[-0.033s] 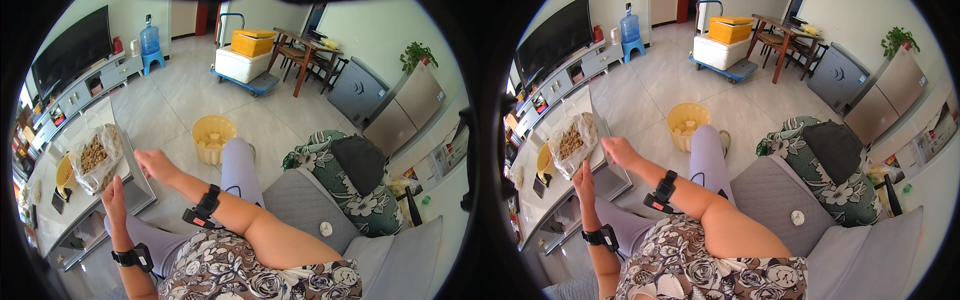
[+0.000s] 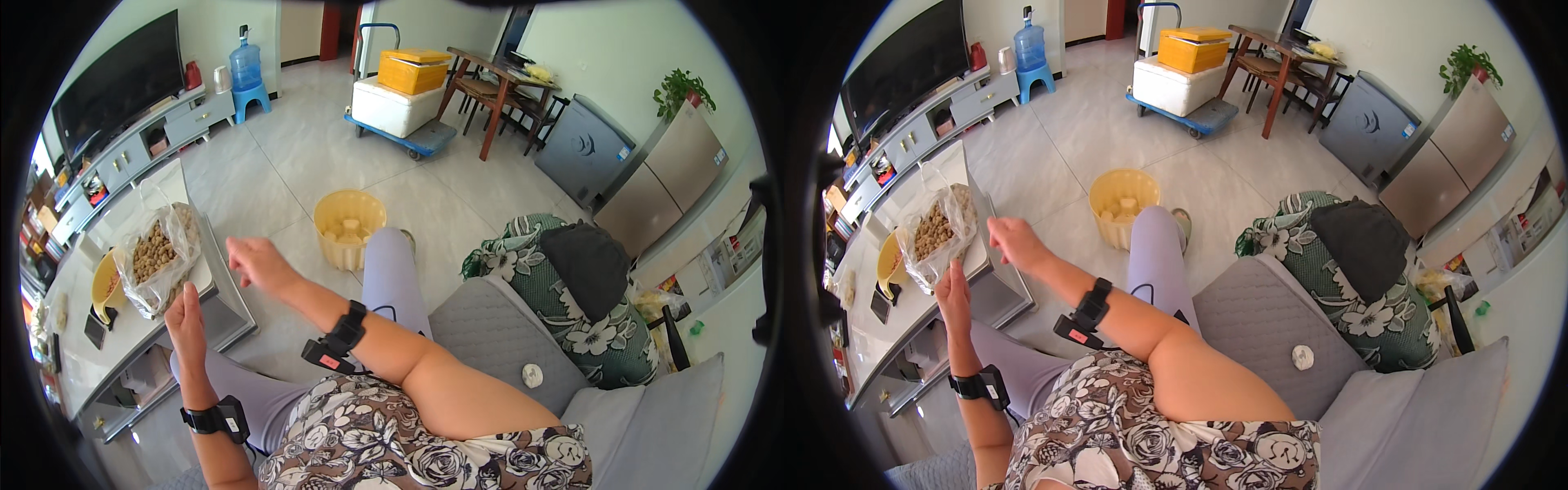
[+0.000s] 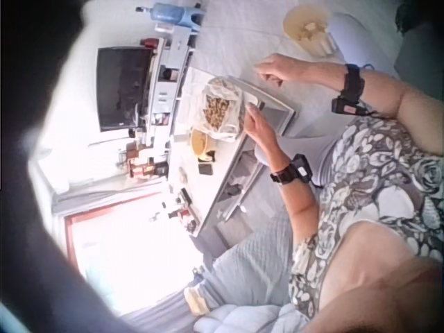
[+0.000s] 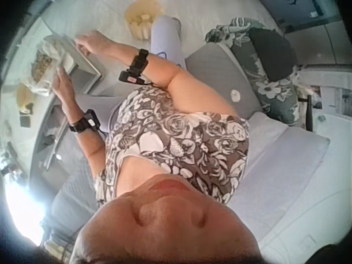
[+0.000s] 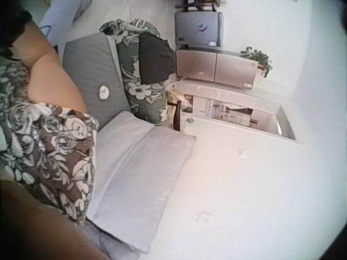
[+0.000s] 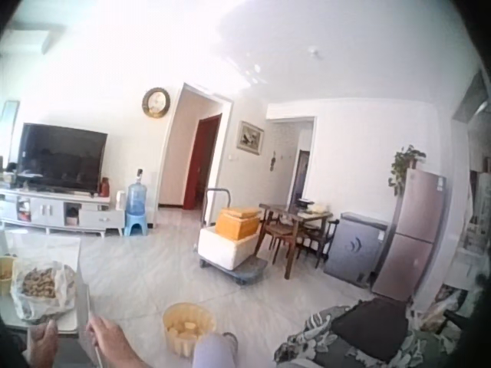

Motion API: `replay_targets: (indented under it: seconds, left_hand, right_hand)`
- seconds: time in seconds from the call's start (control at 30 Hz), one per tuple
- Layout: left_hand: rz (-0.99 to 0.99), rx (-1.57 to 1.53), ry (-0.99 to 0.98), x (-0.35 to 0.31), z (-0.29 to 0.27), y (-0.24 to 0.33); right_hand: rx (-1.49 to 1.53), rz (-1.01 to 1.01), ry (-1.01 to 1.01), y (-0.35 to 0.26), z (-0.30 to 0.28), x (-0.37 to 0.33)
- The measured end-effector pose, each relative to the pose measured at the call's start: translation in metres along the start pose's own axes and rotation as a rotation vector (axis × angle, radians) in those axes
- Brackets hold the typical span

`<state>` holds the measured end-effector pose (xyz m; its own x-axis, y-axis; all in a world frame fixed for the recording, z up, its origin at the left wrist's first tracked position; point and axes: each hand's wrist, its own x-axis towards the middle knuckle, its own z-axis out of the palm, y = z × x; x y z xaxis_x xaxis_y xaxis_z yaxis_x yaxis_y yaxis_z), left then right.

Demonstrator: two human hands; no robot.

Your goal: The person sits on a low stool and peels peanuts by hand, placing the kernels into a yellow bowl and the shells into a separate bowl. They repeatedly pick peanuts from a plastic bag, peel them, and sort the parts into two bowls.

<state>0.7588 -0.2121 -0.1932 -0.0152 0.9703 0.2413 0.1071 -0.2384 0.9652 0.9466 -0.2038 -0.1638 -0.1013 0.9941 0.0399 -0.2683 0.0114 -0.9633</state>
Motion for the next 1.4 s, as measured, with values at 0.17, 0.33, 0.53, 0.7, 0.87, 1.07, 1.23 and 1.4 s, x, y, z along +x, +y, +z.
replay_targets:
  seconds: [0.17, 0.33, 0.53, 0.7, 0.87, 1.07, 1.23, 1.4]
  left_hand:
    - [0.055, 0.045, -0.134, 0.007, 0.027, 0.023]
    - [0.001, 0.105, -0.228, 0.013, 0.053, 0.01]
    - [-0.124, 0.202, -0.286, 0.03, 0.087, -0.017]
    - [-0.292, 0.225, -0.422, 0.055, 0.137, -0.038]
    - [-0.412, 0.288, -0.604, 0.087, 0.183, -0.085]
    - [-0.396, 0.416, -0.684, 0.13, 0.212, -0.192]
    - [-0.138, 0.528, -0.707, 0.146, 0.231, -0.28]
    - [-0.121, 0.723, -0.796, 0.149, 0.233, -0.343]
  right_hand:
    - [0.208, -0.235, -0.299, -0.096, -0.025, -0.048]
    - [0.391, -0.622, -0.676, -0.157, -0.041, -0.126]
    - [0.493, -1.034, -0.989, -0.169, -0.059, -0.122]
    - [0.353, -1.131, -0.692, -0.162, -0.099, -0.116]
    - [0.311, -1.002, -0.787, -0.152, -0.148, -0.088]
    - [0.502, -0.812, -0.665, -0.125, -0.143, -0.02]
    - [0.558, -0.647, -0.577, -0.095, -0.142, 0.034]
    - [0.702, -0.59, -0.587, -0.06, -0.148, 0.106]
